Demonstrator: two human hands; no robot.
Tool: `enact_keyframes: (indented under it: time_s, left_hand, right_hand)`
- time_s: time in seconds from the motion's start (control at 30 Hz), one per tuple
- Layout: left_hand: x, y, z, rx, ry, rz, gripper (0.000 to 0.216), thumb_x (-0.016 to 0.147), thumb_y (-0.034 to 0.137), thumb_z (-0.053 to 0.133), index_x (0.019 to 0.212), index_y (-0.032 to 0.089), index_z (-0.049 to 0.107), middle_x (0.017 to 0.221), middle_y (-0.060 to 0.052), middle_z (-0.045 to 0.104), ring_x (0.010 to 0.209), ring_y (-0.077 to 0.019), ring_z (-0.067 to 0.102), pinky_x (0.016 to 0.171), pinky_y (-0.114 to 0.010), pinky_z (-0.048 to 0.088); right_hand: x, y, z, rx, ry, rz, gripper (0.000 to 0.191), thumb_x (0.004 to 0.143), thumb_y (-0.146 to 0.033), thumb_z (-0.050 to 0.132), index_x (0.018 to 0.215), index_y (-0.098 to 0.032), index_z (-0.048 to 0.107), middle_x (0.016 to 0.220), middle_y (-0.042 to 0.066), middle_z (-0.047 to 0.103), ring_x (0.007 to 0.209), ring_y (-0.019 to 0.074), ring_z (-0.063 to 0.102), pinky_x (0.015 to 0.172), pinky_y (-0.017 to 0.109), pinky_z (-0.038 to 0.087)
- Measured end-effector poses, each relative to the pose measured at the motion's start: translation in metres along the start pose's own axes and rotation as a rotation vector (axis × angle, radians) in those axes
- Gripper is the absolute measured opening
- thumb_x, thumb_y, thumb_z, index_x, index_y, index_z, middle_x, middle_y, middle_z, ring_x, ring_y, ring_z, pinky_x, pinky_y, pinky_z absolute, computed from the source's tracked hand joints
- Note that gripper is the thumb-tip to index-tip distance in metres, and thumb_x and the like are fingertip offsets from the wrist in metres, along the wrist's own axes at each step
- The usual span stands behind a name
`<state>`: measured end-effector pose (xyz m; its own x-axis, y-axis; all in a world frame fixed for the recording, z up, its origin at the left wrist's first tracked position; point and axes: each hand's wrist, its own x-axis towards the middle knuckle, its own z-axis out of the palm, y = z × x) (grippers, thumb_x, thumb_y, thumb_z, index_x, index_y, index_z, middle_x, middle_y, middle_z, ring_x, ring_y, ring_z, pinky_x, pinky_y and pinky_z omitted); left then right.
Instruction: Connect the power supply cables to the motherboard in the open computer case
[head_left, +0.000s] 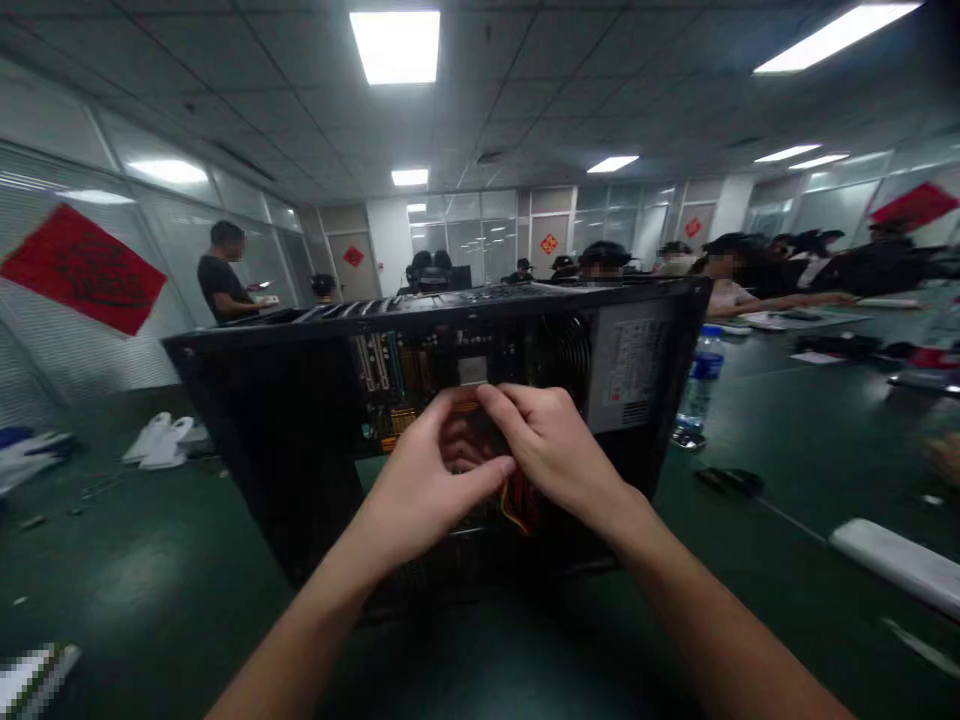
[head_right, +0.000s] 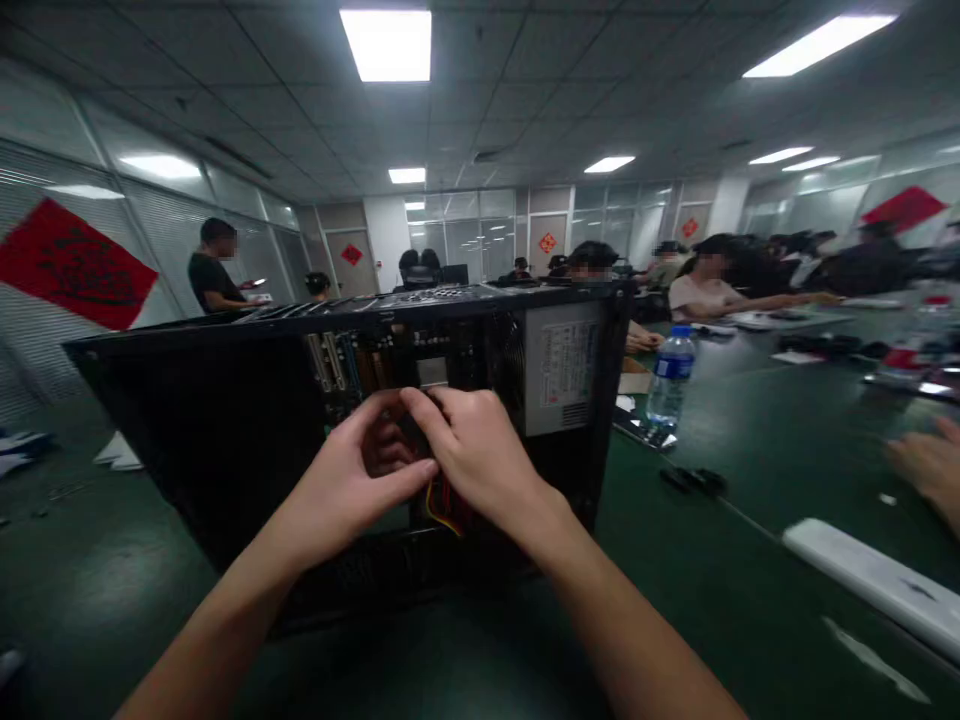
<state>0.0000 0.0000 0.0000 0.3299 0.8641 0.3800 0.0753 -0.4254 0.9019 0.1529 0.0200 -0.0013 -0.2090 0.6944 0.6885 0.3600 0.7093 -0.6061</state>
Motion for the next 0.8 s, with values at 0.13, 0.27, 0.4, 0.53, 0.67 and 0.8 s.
enact_keyframes:
  time_s: [0.13, 0.27, 0.4, 0.53, 0.67, 0.8]
  left_hand:
    - [0.0, 0.001, -0.013, 0.029, 0.01, 0.009, 0.047, 0.079, 0.017, 0.072, 0.125, 0.015, 0.061, 0.083, 0.0, 0.07, 0.075, -0.0106, 0.066, 0.071, -0.02, 0.054]
    - [0.002, -0.001, -0.021, 0.06, 0.084, 0.026, 0.037, 0.078, 0.022, 0.075, 0.114, 0.014, 0.07, 0.096, -0.005, 0.076, 0.087, -0.0161, 0.069, 0.08, -0.025, 0.056]
    - [0.002, -0.002, -0.023, 0.05, 0.166, 0.058, 0.031, 0.076, 0.027, 0.077, 0.104, 0.014, 0.076, 0.096, -0.006, 0.077, 0.088, -0.0181, 0.071, 0.081, -0.026, 0.057]
    - [0.002, -0.003, -0.021, 0.037, 0.209, 0.093, 0.031, 0.074, 0.027, 0.079, 0.102, 0.015, 0.077, 0.087, -0.004, 0.077, 0.079, -0.0159, 0.07, 0.072, -0.023, 0.057]
    - [0.003, -0.007, -0.016, 0.051, 0.208, 0.107, 0.027, 0.073, 0.027, 0.081, 0.097, 0.016, 0.078, 0.077, -0.001, 0.075, 0.07, -0.0129, 0.067, 0.064, -0.02, 0.053]
    - [0.005, -0.011, -0.014, -0.012, 0.184, 0.06, 0.024, 0.074, 0.031, 0.08, 0.091, 0.014, 0.078, 0.083, -0.003, 0.076, 0.076, -0.015, 0.069, 0.069, -0.022, 0.055]
  right_hand:
    - [0.003, 0.008, 0.003, 0.118, 0.06, 0.082, 0.05, 0.098, -0.053, 0.044, 0.073, -0.014, 0.062, 0.068, 0.001, 0.06, 0.062, 0.0117, 0.049, 0.057, 0.024, 0.035]
    - [0.004, 0.013, 0.008, 0.274, 0.068, 0.146, 0.054, 0.093, -0.063, 0.046, 0.071, -0.015, 0.057, 0.066, 0.001, 0.056, 0.06, 0.0117, 0.047, 0.054, 0.024, 0.036]
    - [0.003, 0.009, 0.008, 0.323, 0.014, 0.106, 0.051, 0.093, -0.061, 0.049, 0.071, -0.015, 0.055, 0.067, -0.001, 0.054, 0.06, 0.0102, 0.044, 0.055, 0.022, 0.036]
    - [0.001, 0.005, 0.005, 0.271, 0.01, 0.096, 0.046, 0.095, -0.055, 0.05, 0.073, -0.015, 0.056, 0.068, -0.001, 0.053, 0.062, 0.01, 0.043, 0.054, 0.022, 0.035]
    - [-0.001, 0.005, 0.008, 0.206, 0.06, 0.072, 0.047, 0.097, -0.054, 0.048, 0.072, -0.015, 0.056, 0.069, 0.0, 0.055, 0.064, 0.0108, 0.046, 0.056, 0.022, 0.036]
    - [-0.002, 0.006, 0.01, 0.084, 0.095, 0.047, 0.052, 0.1, -0.055, 0.039, 0.07, -0.016, 0.055, 0.066, 0.0, 0.054, 0.062, 0.0113, 0.048, 0.055, 0.023, 0.037]
